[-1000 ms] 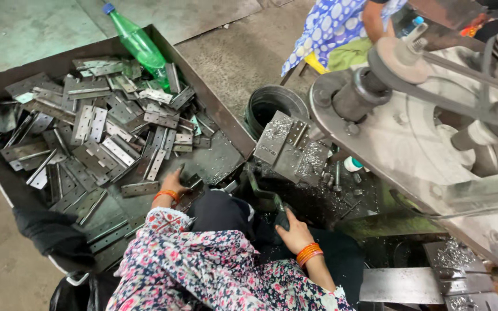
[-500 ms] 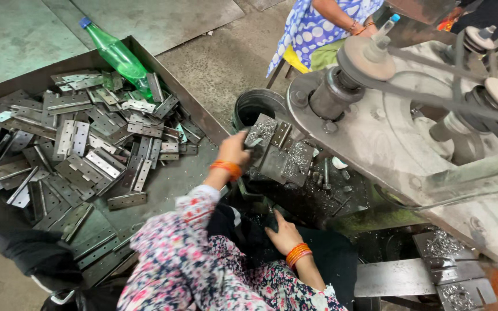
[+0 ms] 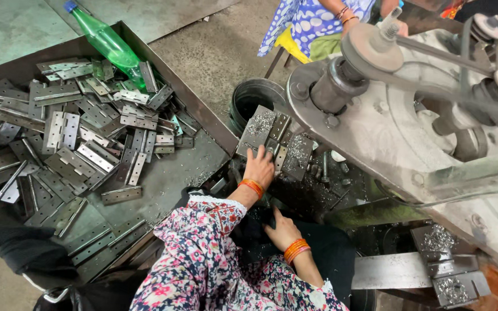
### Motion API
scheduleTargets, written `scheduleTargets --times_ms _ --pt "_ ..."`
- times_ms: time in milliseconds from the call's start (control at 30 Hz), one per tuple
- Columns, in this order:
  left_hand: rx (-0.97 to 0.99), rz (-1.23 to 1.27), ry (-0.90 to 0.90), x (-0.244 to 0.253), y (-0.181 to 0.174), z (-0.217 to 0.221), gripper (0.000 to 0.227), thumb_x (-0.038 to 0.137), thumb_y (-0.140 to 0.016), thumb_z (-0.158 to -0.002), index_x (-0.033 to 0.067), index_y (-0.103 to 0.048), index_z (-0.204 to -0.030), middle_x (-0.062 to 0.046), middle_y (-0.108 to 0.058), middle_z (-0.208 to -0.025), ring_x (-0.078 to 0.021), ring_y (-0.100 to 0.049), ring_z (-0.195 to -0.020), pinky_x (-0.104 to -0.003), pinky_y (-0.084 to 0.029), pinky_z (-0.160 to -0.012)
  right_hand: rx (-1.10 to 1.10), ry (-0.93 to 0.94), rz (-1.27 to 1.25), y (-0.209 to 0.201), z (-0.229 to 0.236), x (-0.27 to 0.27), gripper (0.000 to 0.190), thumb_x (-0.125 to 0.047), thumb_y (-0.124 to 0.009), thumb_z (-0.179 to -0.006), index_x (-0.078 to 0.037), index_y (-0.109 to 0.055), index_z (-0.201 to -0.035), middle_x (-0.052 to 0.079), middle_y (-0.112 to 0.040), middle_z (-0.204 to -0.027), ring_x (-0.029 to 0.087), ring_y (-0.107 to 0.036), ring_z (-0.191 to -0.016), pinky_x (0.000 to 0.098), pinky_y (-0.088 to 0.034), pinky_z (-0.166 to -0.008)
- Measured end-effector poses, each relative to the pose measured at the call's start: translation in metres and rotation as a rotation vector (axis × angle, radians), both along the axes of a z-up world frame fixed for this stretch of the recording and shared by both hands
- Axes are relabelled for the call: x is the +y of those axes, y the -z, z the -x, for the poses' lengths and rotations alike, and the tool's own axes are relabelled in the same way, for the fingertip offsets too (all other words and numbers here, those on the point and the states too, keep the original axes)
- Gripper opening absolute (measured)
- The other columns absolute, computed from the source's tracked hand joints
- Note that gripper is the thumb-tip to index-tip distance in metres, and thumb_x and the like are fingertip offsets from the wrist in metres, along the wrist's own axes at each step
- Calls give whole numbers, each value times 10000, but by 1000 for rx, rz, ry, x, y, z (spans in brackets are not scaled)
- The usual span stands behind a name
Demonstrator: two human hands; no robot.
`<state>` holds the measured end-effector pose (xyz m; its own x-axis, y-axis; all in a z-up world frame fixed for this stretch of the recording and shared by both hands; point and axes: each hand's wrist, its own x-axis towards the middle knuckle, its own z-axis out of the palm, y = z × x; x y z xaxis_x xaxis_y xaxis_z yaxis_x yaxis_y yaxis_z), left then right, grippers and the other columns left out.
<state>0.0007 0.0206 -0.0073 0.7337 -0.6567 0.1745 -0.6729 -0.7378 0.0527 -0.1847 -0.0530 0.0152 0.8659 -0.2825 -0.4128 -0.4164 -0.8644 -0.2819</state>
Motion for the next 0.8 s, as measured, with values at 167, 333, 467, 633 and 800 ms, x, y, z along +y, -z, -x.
scheduleTargets --times_ms 167,333,467,633,800 --pt "27 40 -33 -6 7 -15 258 282 -558 -974 205 -793 -1048 -22 -659 -1237 -332 -358 -1398 -689 -278 -1108 15 -14 9 -12 -8 -3 767 -418 -676 -863 -149 -398 -1525 285 -677 -1190 453 -660 -1118 499 -534 -978" --pt "0 20 -44 -15 1 -25 256 259 -559 -956 202 -790 -1052 -17 -678 -1192 -335 -375 -1370 -687 -290 -1078 -35 -42 34 1 -10 -10 763 -414 -698 -860 -135 -413 -1510 293 -688 -1154 459 -674 -1080 505 -546 -951" --pt "-37 42 -46 -14 -1 -23 257 259 -569 -935 189 -790 -1044 -30 -676 -1195 -339 -387 -1359 -670 -307 -1064 -36 68 29 51 16 0 879 -325 -729 -813 -213 -308 -1576 280 -715 -1087 463 -694 -1006 526 -577 -875" --pt "-18 94 -23 -8 4 -20 266 245 -566 -958 151 -783 -1081 -54 -657 -1248 -342 -415 -1337 -642 -339 -1065 -239 173 -56 112 49 22 876 -291 -754 -809 -289 -304 -1561 253 -728 -1073 460 -707 -963 544 -587 -811" --pt "-125 170 -51 -2 15 -20 257 235 -580 -872 164 -786 -1008 -41 -624 -1328 -337 -415 -1312 -642 -343 -1026 -191 134 -79 99 36 0 921 -289 -795 -778 -253 -293 -1549 272 -695 -1125 465 -679 -1024 547 -570 -857"
